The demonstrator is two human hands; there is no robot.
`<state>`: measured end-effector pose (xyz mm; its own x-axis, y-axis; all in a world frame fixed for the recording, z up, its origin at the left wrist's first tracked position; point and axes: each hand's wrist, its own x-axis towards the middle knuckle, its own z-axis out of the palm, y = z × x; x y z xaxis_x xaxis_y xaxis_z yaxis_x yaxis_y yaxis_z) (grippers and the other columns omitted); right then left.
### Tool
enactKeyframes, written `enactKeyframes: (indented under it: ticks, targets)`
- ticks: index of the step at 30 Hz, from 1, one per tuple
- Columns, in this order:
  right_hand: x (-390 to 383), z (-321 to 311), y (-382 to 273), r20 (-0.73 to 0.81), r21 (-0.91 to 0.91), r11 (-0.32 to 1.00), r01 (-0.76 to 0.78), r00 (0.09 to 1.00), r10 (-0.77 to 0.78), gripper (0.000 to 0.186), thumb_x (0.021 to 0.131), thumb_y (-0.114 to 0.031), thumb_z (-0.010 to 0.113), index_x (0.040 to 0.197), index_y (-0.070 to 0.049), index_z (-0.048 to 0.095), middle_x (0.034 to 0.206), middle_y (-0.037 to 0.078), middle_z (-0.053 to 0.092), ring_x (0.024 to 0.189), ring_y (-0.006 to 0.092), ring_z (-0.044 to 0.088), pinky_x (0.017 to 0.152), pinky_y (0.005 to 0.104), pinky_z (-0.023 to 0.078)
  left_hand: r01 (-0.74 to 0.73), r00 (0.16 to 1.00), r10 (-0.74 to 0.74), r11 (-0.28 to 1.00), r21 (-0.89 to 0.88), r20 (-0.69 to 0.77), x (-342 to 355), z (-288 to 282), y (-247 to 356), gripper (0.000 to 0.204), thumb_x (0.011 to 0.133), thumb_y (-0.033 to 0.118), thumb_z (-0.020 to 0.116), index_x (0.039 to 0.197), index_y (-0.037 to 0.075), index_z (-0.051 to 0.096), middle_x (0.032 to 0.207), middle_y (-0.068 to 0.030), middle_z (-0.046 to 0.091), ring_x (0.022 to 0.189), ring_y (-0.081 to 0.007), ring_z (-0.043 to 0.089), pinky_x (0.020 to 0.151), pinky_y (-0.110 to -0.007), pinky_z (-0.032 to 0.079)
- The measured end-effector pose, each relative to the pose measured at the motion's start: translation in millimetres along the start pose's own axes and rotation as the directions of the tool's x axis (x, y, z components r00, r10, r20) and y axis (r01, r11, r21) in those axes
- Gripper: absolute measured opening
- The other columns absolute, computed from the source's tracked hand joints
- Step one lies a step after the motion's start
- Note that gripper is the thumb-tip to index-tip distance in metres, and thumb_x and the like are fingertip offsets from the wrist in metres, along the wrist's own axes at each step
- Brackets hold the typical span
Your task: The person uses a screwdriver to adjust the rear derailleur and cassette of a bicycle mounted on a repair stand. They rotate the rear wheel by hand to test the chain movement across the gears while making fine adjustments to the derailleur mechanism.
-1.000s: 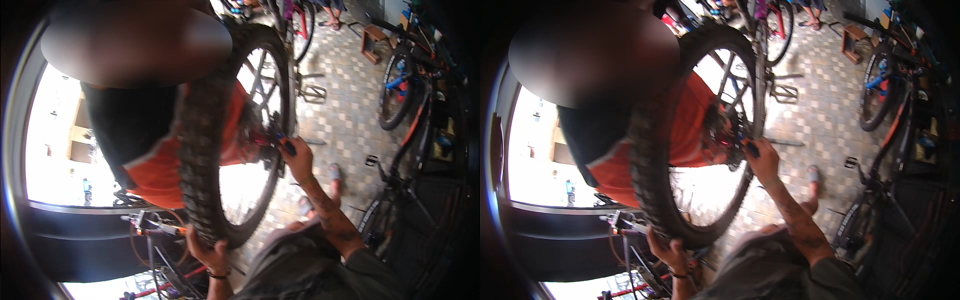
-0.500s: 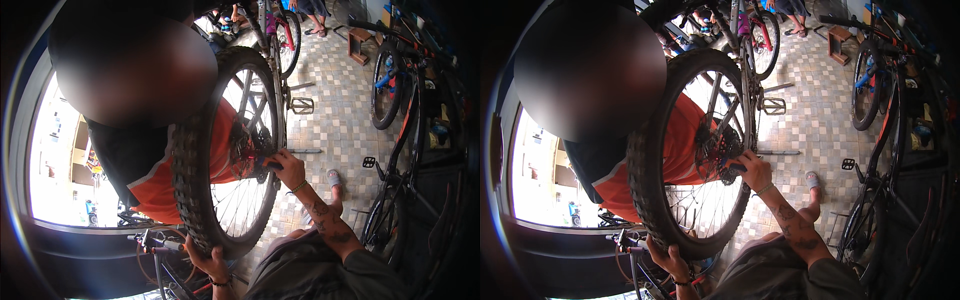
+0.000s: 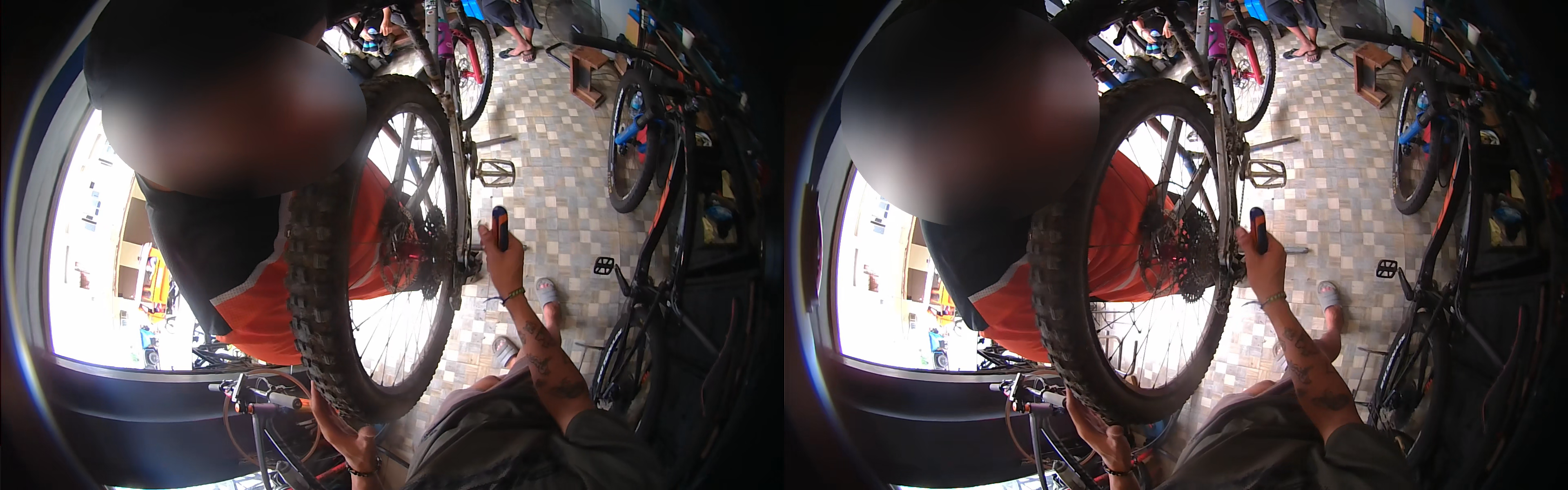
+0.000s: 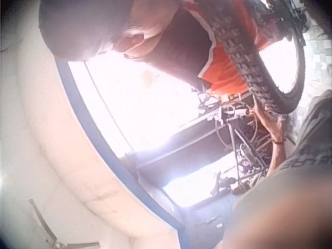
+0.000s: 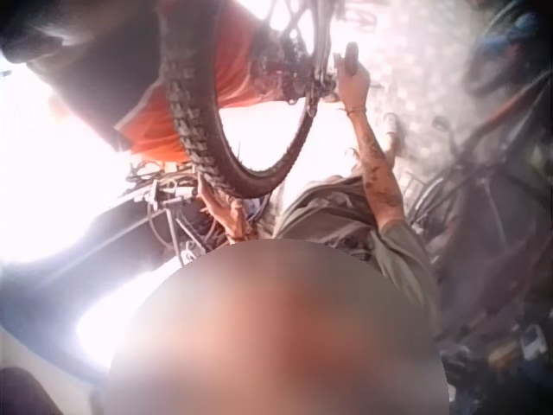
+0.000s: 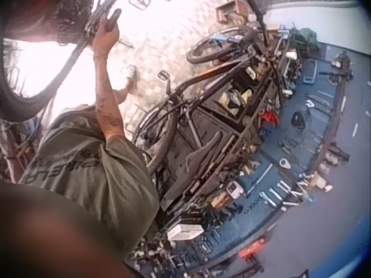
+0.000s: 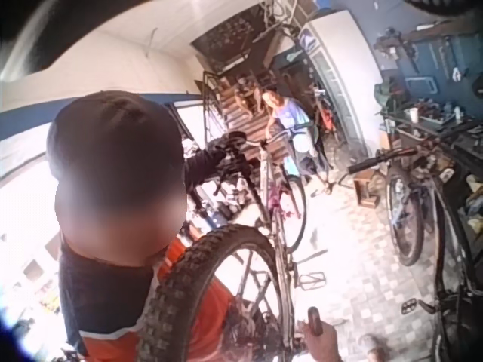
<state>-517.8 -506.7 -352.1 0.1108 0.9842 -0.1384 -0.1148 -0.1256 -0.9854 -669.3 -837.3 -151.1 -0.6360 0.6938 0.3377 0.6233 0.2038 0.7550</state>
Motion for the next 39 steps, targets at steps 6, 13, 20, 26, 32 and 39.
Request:
enactKeyframes:
  ticks: [6,13,20,26,32,39]
  targets:
    - [42,-3,-7,0.328,0.657,0.692,-0.301,0.940,0.097,0.041,0.114,-0.041,0.056,0.127,-0.002,0.055,0.103,0.010,0.073,0.091,0.0193,0.071,0.081,0.0348,0.057,0.139,0.982,-0.157,0.976,0.168,0.102,-45,-5,-46,0.149,0.065,0.055,0.102,0.170,-0.006,0.015,0.168,-0.0263,0.036,0.158,-0.0379,0.034,0.130,-0.050,0.026]
    - [58,1,-74,0.341,-0.023,0.992,0.127,0.933,-0.112,0.053,0.113,-0.055,0.055,0.124,-0.003,0.055,0.082,0.008,0.079,0.062,0.0150,0.068,0.058,0.0312,0.052,0.134,0.989,-0.146,0.959,0.251,0.029,-45,-11,-39,0.114,0.075,0.034,0.098,0.161,-0.007,0.037,0.167,-0.0312,0.037,0.157,-0.0482,0.035,0.128,-0.055,0.028]
    - [83,13,-42,0.502,0.154,0.988,0.019,0.860,-0.095,0.040,0.112,-0.036,0.064,0.124,-0.002,0.045,0.100,0.015,0.076,0.068,0.0144,0.070,0.057,0.0287,0.056,-0.007,1.000,0.006,0.965,0.260,0.004,-61,-15,-65,0.117,0.071,0.034,0.101,0.161,-0.005,0.037,0.166,-0.0319,0.037,0.157,-0.0487,0.035,0.128,-0.055,0.029]
    - [83,16,-34,0.488,0.026,0.986,0.167,0.859,-0.159,0.048,0.108,-0.037,0.072,0.127,-0.004,0.043,0.090,0.007,0.069,0.073,0.0144,0.072,0.064,0.0298,0.058,0.172,0.981,-0.190,0.941,0.292,0.033,-56,-4,-38,0.118,0.065,0.028,0.103,0.161,-0.003,0.043,0.166,-0.0327,0.039,0.157,-0.0490,0.036,0.127,-0.056,0.029]
    - [70,20,-40,0.542,0.027,0.952,0.306,0.795,-0.272,0.047,0.107,-0.032,0.073,0.129,-0.003,0.043,0.101,0.010,0.074,0.089,0.0208,0.077,0.085,0.0355,0.060,0.150,0.983,-0.175,0.936,0.319,0.052,-53,-6,-44,0.111,0.062,0.027,0.103,0.154,-0.004,0.051,0.160,-0.0351,0.046,0.151,-0.0521,0.044,0.124,-0.057,0.035]
    - [60,20,-51,0.594,-0.068,0.948,0.312,0.776,-0.213,0.048,0.106,-0.029,0.075,0.131,-0.003,0.043,0.102,0.010,0.072,0.091,0.0210,0.076,0.084,0.0362,0.061,0.124,0.987,-0.150,0.948,0.292,0.066,-54,-8,-54,0.111,0.061,0.037,0.104,0.150,-0.005,0.053,0.156,-0.0365,0.050,0.143,-0.0544,0.052,0.119,-0.057,0.041]
